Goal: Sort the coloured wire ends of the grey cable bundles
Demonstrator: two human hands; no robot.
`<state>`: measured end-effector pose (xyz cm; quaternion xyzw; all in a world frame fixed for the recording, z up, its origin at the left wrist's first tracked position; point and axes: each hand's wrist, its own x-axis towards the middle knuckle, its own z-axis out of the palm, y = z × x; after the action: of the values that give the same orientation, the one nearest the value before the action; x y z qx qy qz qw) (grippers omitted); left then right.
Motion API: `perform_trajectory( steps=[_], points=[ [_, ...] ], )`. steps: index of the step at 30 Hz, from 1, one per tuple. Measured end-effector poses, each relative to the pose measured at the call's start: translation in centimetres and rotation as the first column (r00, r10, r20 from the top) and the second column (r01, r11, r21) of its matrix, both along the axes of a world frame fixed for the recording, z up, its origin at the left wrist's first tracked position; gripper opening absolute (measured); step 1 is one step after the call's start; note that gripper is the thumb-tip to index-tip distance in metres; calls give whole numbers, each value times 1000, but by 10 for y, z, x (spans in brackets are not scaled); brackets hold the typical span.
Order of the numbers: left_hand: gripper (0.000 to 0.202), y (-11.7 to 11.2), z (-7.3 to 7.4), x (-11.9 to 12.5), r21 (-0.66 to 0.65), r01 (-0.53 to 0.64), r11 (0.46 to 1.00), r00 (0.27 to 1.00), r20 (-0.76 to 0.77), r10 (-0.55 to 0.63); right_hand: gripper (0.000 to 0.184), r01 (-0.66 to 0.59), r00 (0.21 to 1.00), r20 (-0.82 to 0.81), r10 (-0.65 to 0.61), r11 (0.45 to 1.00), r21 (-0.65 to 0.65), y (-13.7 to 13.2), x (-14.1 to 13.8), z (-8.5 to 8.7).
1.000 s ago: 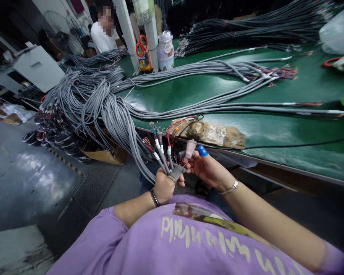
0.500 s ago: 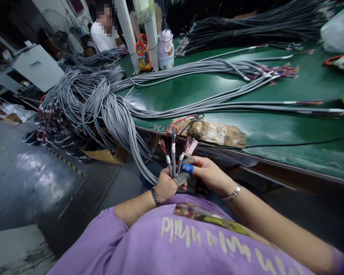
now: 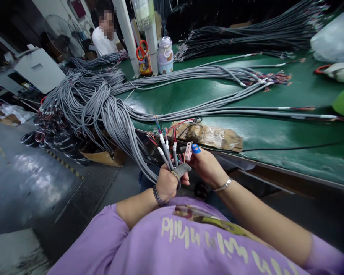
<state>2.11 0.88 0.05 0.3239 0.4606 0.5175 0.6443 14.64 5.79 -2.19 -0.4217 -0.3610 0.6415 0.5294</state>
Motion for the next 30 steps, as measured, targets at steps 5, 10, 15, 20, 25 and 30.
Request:
perform_trajectory(
  steps=[5,10,15,20,25,30],
  points=[
    [37,2,-3,-2,-3,28,1000,1000,0,-28,51,136,970,175,-166,976,170,-4,-3,1],
    [38,4,-8,-4,15,48,999,998,28,-49,47,-103,969,-236,76,989,-106,0,-8,2],
    [40,3,-8,-6,16,92,996,996,7,-92,42,-46,944,-330,0,990,-134,4,-10,2],
    [39,3,-10,-6,-6,102,995,995,7,-102,39,-42,944,-330,0,992,-120,4,-10,2],
    [40,3,-10,-6,7,96,995,995,12,-97,42,-83,946,-322,33,986,-144,2,-10,1],
    [40,1,-10,-8,-3,77,997,997,17,-77,41,-105,941,-337,41,979,-174,0,-9,1]
  ],
)
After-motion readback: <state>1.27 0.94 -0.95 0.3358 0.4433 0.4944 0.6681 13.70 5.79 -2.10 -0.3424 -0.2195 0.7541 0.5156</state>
